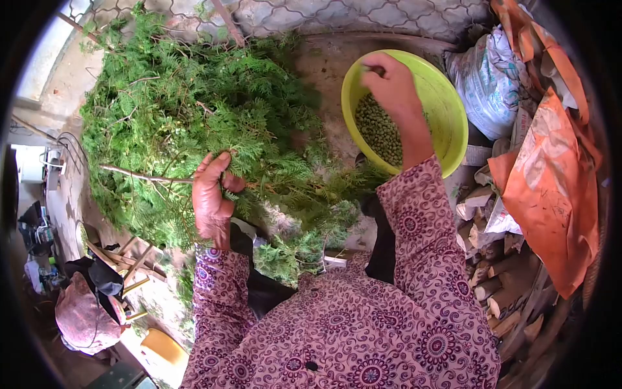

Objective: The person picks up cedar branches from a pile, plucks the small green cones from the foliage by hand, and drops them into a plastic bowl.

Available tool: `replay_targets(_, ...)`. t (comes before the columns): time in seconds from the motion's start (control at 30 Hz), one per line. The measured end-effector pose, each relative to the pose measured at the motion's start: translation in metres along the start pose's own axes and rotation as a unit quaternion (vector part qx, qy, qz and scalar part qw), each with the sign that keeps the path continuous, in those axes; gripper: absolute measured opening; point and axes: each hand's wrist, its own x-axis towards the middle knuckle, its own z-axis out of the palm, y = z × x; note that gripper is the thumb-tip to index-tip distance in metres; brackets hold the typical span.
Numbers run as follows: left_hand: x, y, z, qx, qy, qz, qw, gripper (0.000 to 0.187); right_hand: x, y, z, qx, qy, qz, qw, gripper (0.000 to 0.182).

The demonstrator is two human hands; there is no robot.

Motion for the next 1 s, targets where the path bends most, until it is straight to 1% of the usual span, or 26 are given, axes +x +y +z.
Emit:
replay_targets(0.03, -0.001, 0.002, 0.001, -0.003, 0.002, 0.001, 1.000, 0.012, 0.005, 0.031, -0.013, -0.001, -0.003, -0.002, 1.000, 0.027)
replay_targets(0.07, -0.002, 0.003, 0.002, -0.018, 0.004, 0.006, 1.000, 0.012, 0.007, 0.065, -0.026, -0.260, 0.075, -0.084, 0.959, 0.027)
replay_targets(0.1, -0.002, 0.004, 0.003, -0.032, 0.005, 0.011, 0.999, 0.012, 0.007, 0.062, -0.027, -0.498, 0.148, -0.158, 0.840, 0.027)
replay_targets(0.13, -0.002, 0.004, 0.003, -0.026, 0.002, 0.015, 1.000, 0.013, 0.008, 0.057, -0.032, -0.500, 0.148, -0.161, 0.838, 0.027)
replay_targets(0.17, 0.000, 0.004, 0.002, -0.029, 0.002, 0.017, 0.999, 0.013, 0.010, 0.051, -0.039, -0.413, 0.043, -0.040, 0.909, 0.026)
replay_targets(0.2, 0.002, 0.005, -0.001, -0.055, -0.009, 0.013, 0.998, 0.017, 0.009, 0.036, -0.039, -0.312, -0.064, 0.084, 0.944, 0.025)
replay_targets(0.23, 0.004, 0.005, -0.003, -0.080, -0.019, 0.009, 0.997, 0.020, 0.006, 0.025, -0.030, -0.198, -0.115, 0.068, 0.971, 0.026)
replay_targets(0.27, 0.006, 0.005, -0.004, -0.079, -0.027, 0.019, 0.996, 0.018, 0.000, 0.015, -0.018, -0.081, -0.165, 0.052, 0.981, 0.028)
replay_targets(0.33, 0.008, 0.005, -0.005, -0.082, -0.021, 0.030, 0.996, 0.017, -0.031, -0.046, 0.022, 0.057, -0.257, 0.068, 0.962, 0.031)
replay_targets(0.4, 0.008, 0.005, -0.003, -0.082, -0.012, 0.046, 0.995, 0.015, -0.057, -0.075, 0.054, -0.039, -0.333, -0.109, 0.936, 0.035)
replay_targets(0.47, 0.010, 0.005, -0.003, -0.085, -0.010, 0.054, 0.995, 0.015, -0.082, -0.073, 0.082, -0.086, -0.334, -0.210, 0.915, 0.035)
replay_targets(0.5, 0.011, 0.005, -0.004, -0.088, -0.008, 0.060, 0.994, 0.016, -0.089, -0.073, 0.088, -0.085, -0.334, -0.211, 0.915, 0.035)
replay_targets(0.57, 0.013, 0.005, -0.006, -0.091, -0.011, 0.054, 0.994, 0.016, -0.098, -0.071, 0.096, -0.183, -0.329, -0.216, 0.901, 0.035)
replay_targets(0.63, 0.013, 0.005, -0.007, -0.095, -0.015, 0.048, 0.994, 0.017, -0.099, -0.062, 0.102, -0.178, -0.326, -0.216, 0.903, 0.034)
replay_targets(0.73, 0.012, 0.005, -0.005, -0.057, -0.019, 0.024, 0.998, 0.017, -0.100, -0.060, 0.105, -0.190, -0.322, -0.223, 0.900, 0.033)
replay_targets(0.8, 0.011, 0.006, -0.002, -0.057, 0.005, 0.027, 0.998, 0.016, -0.103, -0.063, 0.107, -0.184, -0.273, -0.275, 0.903, 0.023)
replay_targets(0.83, 0.012, 0.006, -0.003, -0.057, 0.005, 0.028, 0.998, 0.016, -0.103, -0.060, 0.109, -0.184, -0.273, -0.276, 0.903, 0.023)
replay_targets(0.9, 0.014, 0.004, -0.004, -0.081, 0.007, 0.034, 0.996, 0.016, -0.103, -0.049, 0.113, -0.247, -0.280, -0.253, 0.893, 0.019)
replay_targets(0.93, 0.015, 0.003, -0.005, -0.081, 0.005, 0.035, 0.996, 0.016, -0.100, -0.047, 0.111, -0.248, -0.279, -0.253, 0.892, 0.019)
replay_targets(1.0, 0.015, 0.001, -0.007, -0.086, -0.001, 0.042, 0.995, 0.017, -0.090, -0.044, 0.105, -0.186, -0.275, -0.193, 0.923, 0.020)
